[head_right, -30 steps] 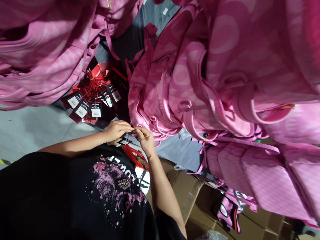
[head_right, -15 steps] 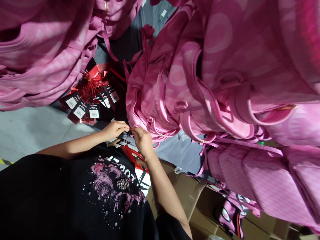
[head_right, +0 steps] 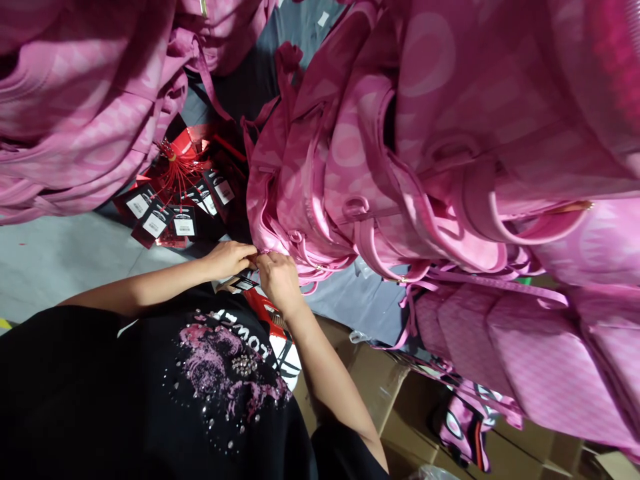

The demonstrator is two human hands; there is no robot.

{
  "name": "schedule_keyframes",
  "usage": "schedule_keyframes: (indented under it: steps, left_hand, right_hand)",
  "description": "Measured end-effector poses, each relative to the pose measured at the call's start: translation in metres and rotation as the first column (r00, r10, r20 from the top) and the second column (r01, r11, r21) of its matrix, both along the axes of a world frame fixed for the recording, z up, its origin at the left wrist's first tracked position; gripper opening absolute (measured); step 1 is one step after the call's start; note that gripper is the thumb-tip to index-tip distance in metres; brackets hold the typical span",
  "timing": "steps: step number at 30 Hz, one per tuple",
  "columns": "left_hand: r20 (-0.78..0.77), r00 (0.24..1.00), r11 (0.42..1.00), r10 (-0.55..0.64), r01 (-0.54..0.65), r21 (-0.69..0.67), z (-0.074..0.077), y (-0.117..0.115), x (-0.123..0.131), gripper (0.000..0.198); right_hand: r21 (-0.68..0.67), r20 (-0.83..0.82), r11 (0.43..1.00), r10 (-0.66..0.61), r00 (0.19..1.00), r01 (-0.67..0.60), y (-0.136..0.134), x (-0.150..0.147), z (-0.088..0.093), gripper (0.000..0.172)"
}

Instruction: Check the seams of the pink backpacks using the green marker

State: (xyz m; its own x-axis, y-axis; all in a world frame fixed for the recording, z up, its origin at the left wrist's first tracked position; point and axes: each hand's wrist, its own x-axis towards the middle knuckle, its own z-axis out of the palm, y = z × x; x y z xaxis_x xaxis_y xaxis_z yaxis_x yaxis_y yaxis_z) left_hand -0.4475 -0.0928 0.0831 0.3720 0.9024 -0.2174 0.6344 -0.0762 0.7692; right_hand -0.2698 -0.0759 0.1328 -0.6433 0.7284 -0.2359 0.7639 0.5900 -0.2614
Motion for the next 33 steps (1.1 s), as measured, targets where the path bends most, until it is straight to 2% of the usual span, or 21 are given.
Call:
schedule_keyframes:
  steps: [3, 8, 14, 19, 28, 33]
  left_hand:
    - [-0.033, 0.999, 1.0, -0.012, 0.012, 0.009, 0.003, 0.001, 0.003, 0.018]
    - [-0.06, 0.997, 0.999, 0.048, -0.048, 0.005, 0.007, -0.003, 0.011, 0.019]
    - [0.023, 1.0, 0.999, 0.012, -0.011, -0.05, 0.0, -0.007, 0.005, 0.017]
    - [-0.014, 0.994, 0.993, 0.105, -0.106, -0.044, -0.003, -0.008, 0.01, 0.01]
    - [0.05, 0.993, 0.993, 0.104, -0.101, -0.067, -0.001, -0.014, 0.01, 0.019]
    - [0.06, 0.973, 0.972, 0.222, -0.216, -0.09, -0.002, -0.014, 0.014, 0.007]
  right_hand:
    - [0.008, 0.023, 1.0, -0.002, 1.0, 0.002, 0.0, -0.001, 0.001, 0.024]
    - [0.006, 0.035, 0.999, -0.039, 0.999, 0.038, 0.001, -0.002, 0.002, 0.024]
    - [-0.009, 0.03, 0.998, -0.061, 0.998, 0.061, -0.001, -0.003, 0.002, 0.024]
    - [-0.033, 0.034, 0.999, -0.04, 0.999, 0.041, -0.001, -0.004, 0.003, 0.024]
    - [-0.059, -0.038, 0.991, -0.126, 0.991, 0.124, -0.002, -0.004, 0.004, 0.019]
    - [-0.09, -0.097, 0.983, -0.171, 0.981, 0.162, -0.002, -0.004, 0.004, 0.017]
